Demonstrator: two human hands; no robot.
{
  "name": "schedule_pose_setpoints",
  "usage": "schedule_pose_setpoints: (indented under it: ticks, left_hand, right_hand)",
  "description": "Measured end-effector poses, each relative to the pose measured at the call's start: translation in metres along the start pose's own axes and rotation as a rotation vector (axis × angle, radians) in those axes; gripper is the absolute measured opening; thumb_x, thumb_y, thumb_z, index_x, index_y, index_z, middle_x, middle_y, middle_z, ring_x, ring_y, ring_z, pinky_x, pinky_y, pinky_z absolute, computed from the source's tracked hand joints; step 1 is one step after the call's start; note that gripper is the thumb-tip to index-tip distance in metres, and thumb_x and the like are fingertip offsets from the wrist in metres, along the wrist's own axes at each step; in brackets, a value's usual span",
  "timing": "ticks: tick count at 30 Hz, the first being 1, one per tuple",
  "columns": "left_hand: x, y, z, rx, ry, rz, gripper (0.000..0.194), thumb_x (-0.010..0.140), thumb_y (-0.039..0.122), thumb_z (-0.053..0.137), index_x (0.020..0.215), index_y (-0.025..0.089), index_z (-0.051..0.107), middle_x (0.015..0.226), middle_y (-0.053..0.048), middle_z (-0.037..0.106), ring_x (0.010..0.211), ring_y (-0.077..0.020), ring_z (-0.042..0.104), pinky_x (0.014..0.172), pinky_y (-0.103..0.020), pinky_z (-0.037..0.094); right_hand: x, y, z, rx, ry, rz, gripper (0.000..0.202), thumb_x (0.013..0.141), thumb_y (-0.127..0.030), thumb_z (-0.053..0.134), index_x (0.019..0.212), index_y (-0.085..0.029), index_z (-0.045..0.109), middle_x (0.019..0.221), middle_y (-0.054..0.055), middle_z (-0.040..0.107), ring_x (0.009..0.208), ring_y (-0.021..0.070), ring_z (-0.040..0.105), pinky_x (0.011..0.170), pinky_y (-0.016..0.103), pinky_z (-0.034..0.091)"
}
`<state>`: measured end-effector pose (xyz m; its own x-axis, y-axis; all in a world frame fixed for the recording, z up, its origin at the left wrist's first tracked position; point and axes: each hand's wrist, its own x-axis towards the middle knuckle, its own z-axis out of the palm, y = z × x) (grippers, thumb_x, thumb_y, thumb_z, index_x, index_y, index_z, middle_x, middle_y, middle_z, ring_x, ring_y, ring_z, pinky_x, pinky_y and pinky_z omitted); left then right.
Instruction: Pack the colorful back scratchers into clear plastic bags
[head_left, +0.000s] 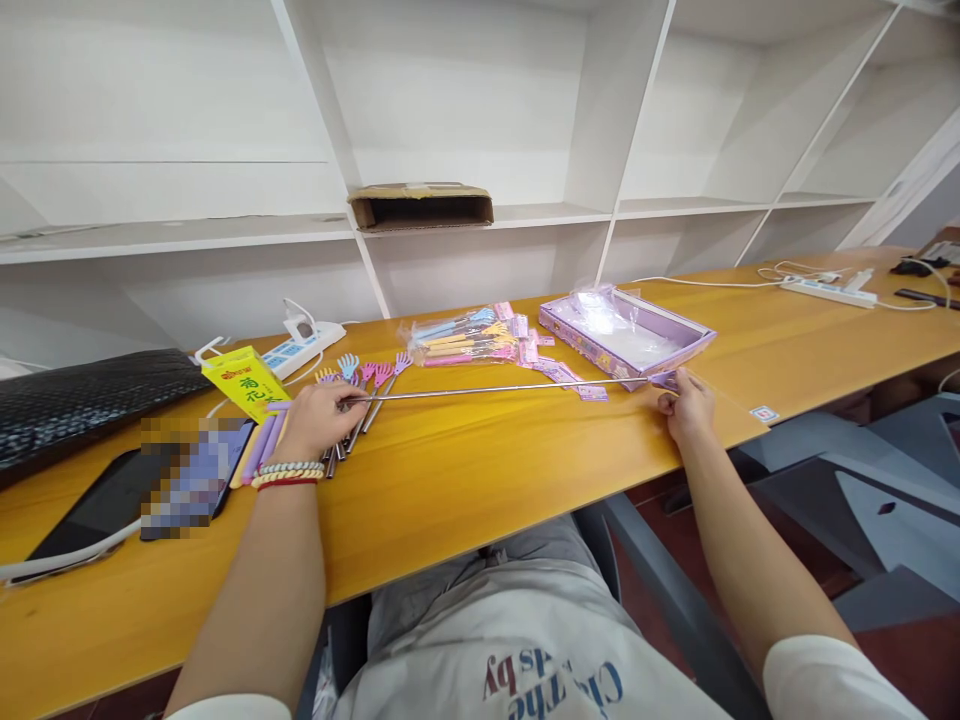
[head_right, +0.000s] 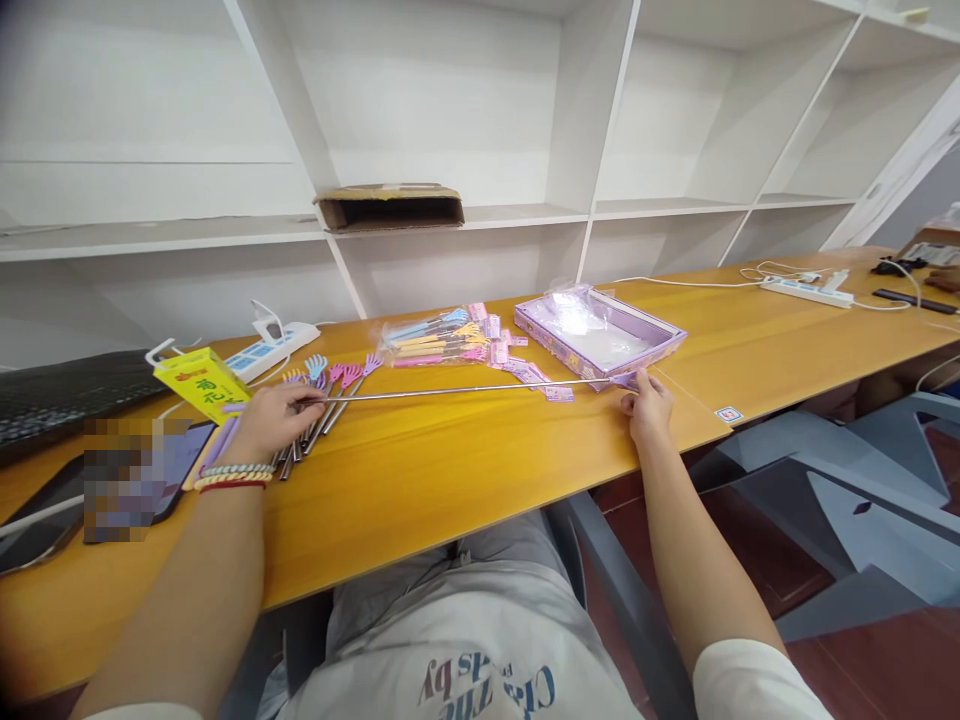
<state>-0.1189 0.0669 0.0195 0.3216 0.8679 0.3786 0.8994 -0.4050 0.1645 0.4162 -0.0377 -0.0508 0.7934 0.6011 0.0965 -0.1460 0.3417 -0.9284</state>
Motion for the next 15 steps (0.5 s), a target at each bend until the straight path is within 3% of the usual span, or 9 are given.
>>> schedule_pose_setpoints:
  ticks: [5, 10, 15]
  left_hand:
    - [0.0021, -0.0029, 0.0058, 0.010, 0.099, 0.047, 0.026, 0.071, 0.031, 0.050, 0.083, 0.020, 0.070, 0.089, -0.005, 0.068, 0.091, -0.0209, 0.059, 0.086, -0.029, 0.042]
    - [0.0028, -0.0025, 0.0097, 0.025, 0.141, 0.050, 0.015, 0.069, 0.027, 0.051, 0.071, 0.018, 0.064, 0.080, -0.006, 0.065, 0.084, -0.0208, 0.058, 0.081, -0.030, 0.043]
    - [0.0025, 0.0008, 0.0106, 0.039, 0.164, 0.037, 0.007, 0.067, 0.024, 0.052, 0.063, 0.019, 0.053, 0.074, -0.005, 0.061, 0.078, -0.0198, 0.057, 0.074, -0.029, 0.043]
  right_hand:
    - [0.0009, -0.0001, -0.0012, 0.077, -0.023, 0.073, 0.025, 0.069, -0.037, 0.063, 0.073, -0.013, 0.058, 0.055, -0.002, 0.058, 0.034, 0.0072, 0.047, 0.031, 0.020, 0.032]
    - [0.0029, 0.0034, -0.0003, 0.077, 0.074, 0.096, 0.021, 0.075, -0.029, 0.056, 0.065, -0.011, 0.057, 0.056, 0.002, 0.061, 0.040, 0.0093, 0.052, 0.038, 0.021, 0.041]
    - [0.0029, 0.0027, -0.0010, 0.043, -0.010, 0.123, 0.037, 0.082, -0.045, 0.049, 0.069, -0.012, 0.058, 0.058, 0.005, 0.063, 0.037, 0.0104, 0.051, 0.034, 0.023, 0.037]
